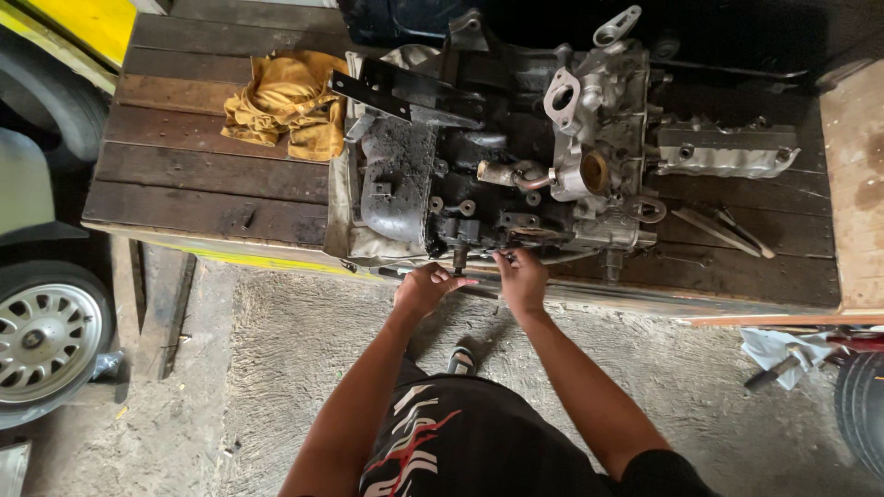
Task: The person uses a wrench to tighten bolts on a disassembled engine block placed on a wooden workbench. The person repeatedly adjusts the wrench and applies torque to fasteners on the engine's lower section.
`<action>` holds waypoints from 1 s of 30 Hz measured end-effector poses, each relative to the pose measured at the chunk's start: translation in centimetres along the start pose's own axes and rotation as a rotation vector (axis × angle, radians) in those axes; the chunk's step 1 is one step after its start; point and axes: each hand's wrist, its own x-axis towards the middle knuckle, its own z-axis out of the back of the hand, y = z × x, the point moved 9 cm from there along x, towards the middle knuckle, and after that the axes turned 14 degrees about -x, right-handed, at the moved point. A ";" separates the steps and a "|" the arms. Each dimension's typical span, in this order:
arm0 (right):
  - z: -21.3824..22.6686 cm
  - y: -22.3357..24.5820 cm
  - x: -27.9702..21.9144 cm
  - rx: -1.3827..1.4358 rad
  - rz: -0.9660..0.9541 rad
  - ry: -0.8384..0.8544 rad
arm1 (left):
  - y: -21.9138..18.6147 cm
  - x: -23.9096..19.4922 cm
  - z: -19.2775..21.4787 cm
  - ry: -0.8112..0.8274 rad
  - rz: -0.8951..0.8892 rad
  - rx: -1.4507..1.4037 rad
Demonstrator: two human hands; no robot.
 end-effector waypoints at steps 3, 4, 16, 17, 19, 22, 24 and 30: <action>1.3 1.4 -0.5 -0.062 0.198 0.033 | -0.3 0.1 0.4 -0.040 -0.074 -0.014; 1.5 1.4 -0.6 -0.061 0.190 0.057 | 0.0 0.2 0.3 -0.034 -0.063 -0.007; 0.5 -10.2 -6.4 0.542 -0.446 0.135 | 1.0 0.7 -0.7 0.019 0.035 -0.011; 0.0 -12.1 -7.3 0.726 -0.617 0.146 | 0.9 0.7 -0.6 0.010 0.016 0.002; -0.8 -12.3 -8.6 1.021 -0.638 0.180 | 0.7 0.8 -0.4 0.001 -0.005 0.022; -2.6 -11.8 -11.4 1.009 -0.845 0.334 | 0.7 0.6 -0.4 0.005 -0.003 0.037; -3.5 -10.9 -12.9 0.872 -0.901 0.466 | 0.6 0.6 -0.3 0.013 0.001 0.037; -7.2 -9.9 -11.8 0.586 -0.676 0.600 | 0.0 0.2 0.0 0.008 0.007 0.044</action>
